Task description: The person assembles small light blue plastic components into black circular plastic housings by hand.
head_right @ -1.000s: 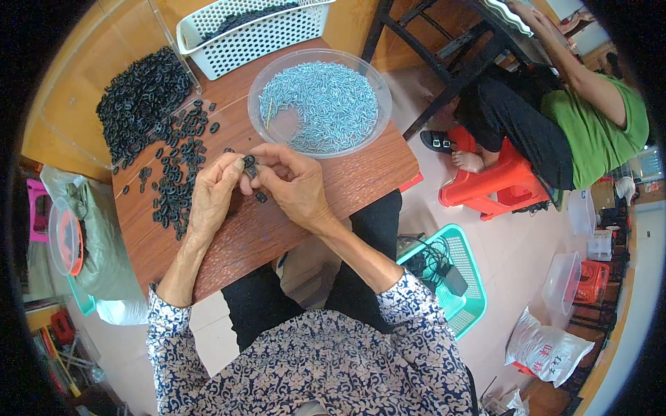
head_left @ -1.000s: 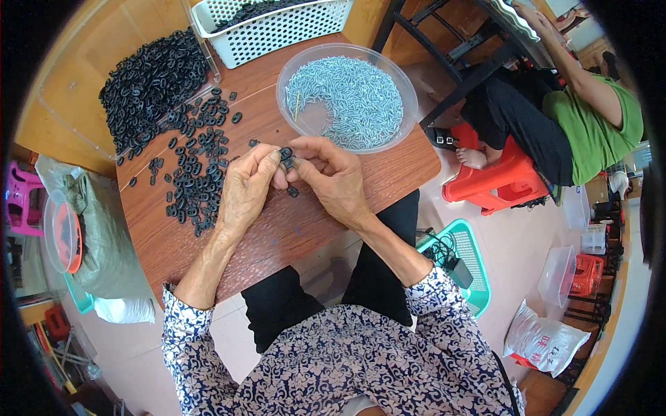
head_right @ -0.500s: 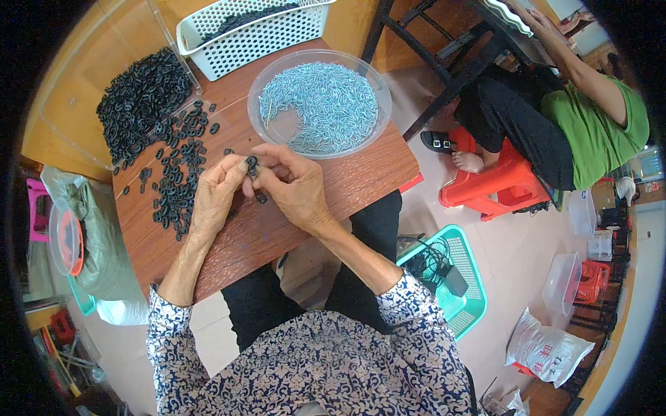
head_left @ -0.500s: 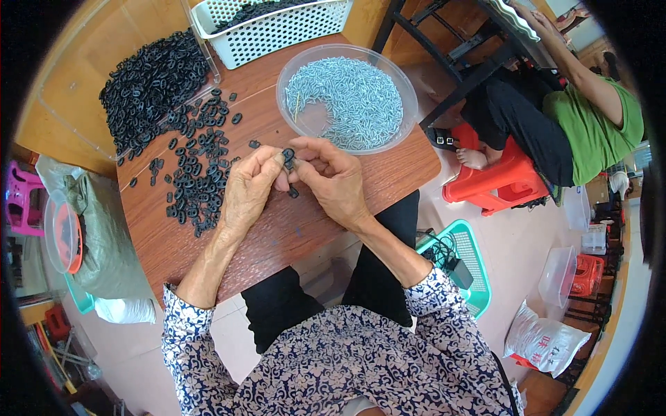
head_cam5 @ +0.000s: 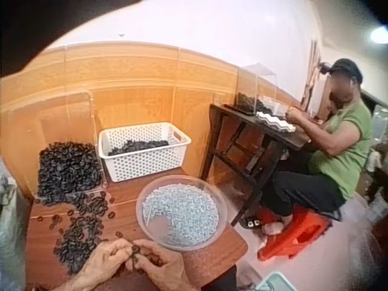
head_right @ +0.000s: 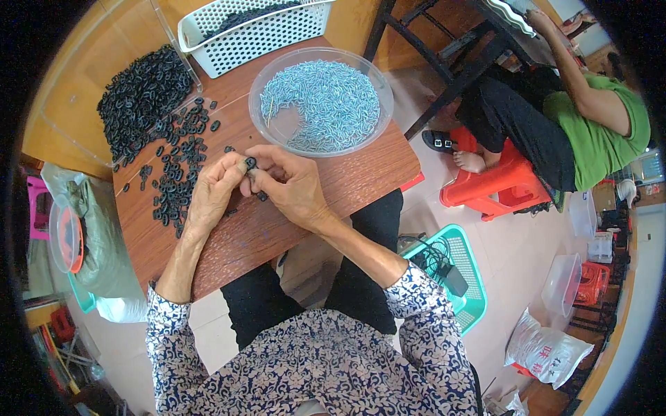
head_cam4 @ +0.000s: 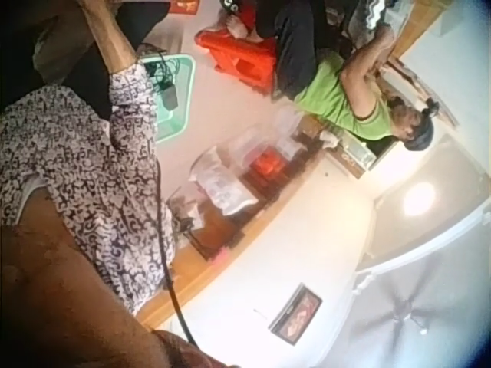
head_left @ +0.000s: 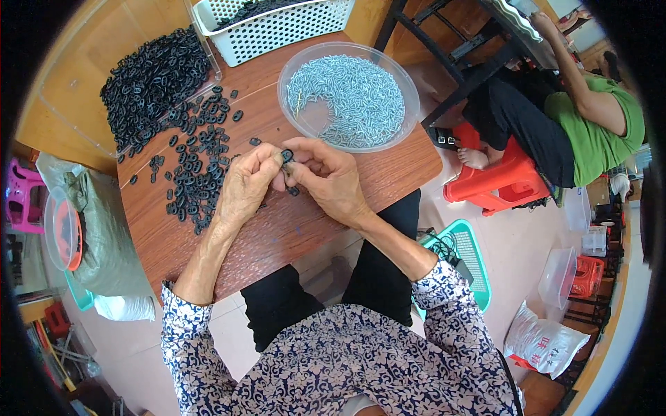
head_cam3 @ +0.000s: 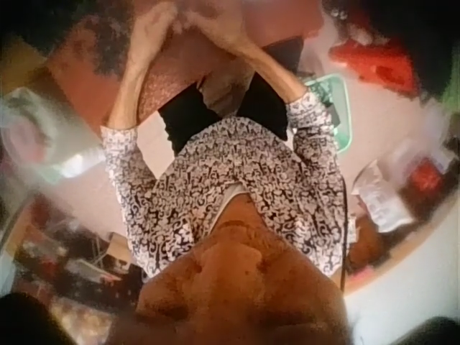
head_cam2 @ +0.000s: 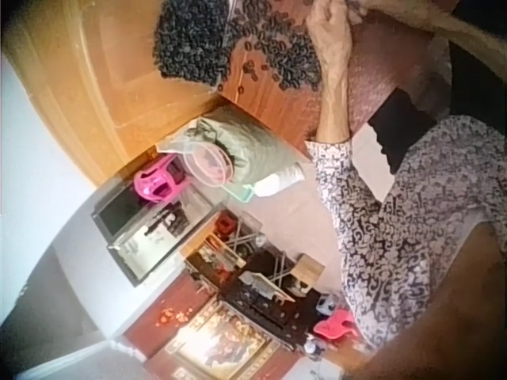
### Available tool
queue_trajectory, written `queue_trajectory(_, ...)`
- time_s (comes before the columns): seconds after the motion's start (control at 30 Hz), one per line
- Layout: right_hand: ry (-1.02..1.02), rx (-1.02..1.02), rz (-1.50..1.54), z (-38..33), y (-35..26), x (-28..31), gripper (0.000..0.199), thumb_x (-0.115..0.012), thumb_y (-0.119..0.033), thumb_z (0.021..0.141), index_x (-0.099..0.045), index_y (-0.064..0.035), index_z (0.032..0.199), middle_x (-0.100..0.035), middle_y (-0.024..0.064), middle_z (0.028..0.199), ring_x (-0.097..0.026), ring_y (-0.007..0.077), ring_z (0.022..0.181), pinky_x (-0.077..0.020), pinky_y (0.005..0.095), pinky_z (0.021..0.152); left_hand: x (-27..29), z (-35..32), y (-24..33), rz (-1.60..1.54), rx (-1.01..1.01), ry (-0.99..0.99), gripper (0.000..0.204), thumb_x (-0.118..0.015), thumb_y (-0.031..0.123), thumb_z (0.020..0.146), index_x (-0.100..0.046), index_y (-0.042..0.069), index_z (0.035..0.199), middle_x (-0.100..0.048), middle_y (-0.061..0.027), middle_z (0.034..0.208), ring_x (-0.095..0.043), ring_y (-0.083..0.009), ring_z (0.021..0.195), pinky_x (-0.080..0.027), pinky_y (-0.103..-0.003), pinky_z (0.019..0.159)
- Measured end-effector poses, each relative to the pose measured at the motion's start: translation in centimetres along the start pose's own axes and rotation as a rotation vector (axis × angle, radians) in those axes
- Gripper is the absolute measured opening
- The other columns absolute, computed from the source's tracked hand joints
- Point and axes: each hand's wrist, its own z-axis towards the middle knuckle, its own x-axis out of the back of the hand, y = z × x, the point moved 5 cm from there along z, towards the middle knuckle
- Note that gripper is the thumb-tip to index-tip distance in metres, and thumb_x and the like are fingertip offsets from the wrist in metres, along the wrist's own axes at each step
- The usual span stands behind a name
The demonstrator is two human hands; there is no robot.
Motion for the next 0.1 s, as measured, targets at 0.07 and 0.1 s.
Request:
queue_trajectory(0.07, 0.031, -0.013, 0.015, -0.05, 0.08, 0.16, 0.033, -0.062, 0.001, 0.093, -0.058, 0.0004, 0.125, -0.066, 0.0038, 0.093, -0.062, 0.0070, 0.080, -0.0516, 0.0204, 0.069, 0.12, 0.08, 0.33, 0.025, -0.008, 0.035, 0.023, -0.051, 0.021, 0.101, -0.064, 0.004, 0.092, -0.061, 0.0004, 0.068, -0.053, -0.0061, 0.063, -0.040, -0.023, 0.058)
queue_trajectory(0.1, 0.031, -0.013, 0.017, -0.06, 0.10, 0.12, 0.033, -0.062, 0.001, 0.093, -0.058, 0.0004, 0.125, -0.066, 0.0038, 0.093, -0.062, 0.0070, 0.080, -0.0516, 0.0204, 0.069, 0.26, -0.01, 0.48, 0.045, 0.017, 0.020, 0.021, -0.052, 0.020, 0.100, -0.065, 0.005, 0.094, -0.063, -0.0006, 0.069, -0.055, -0.0068, 0.064, -0.042, -0.023, 0.060)
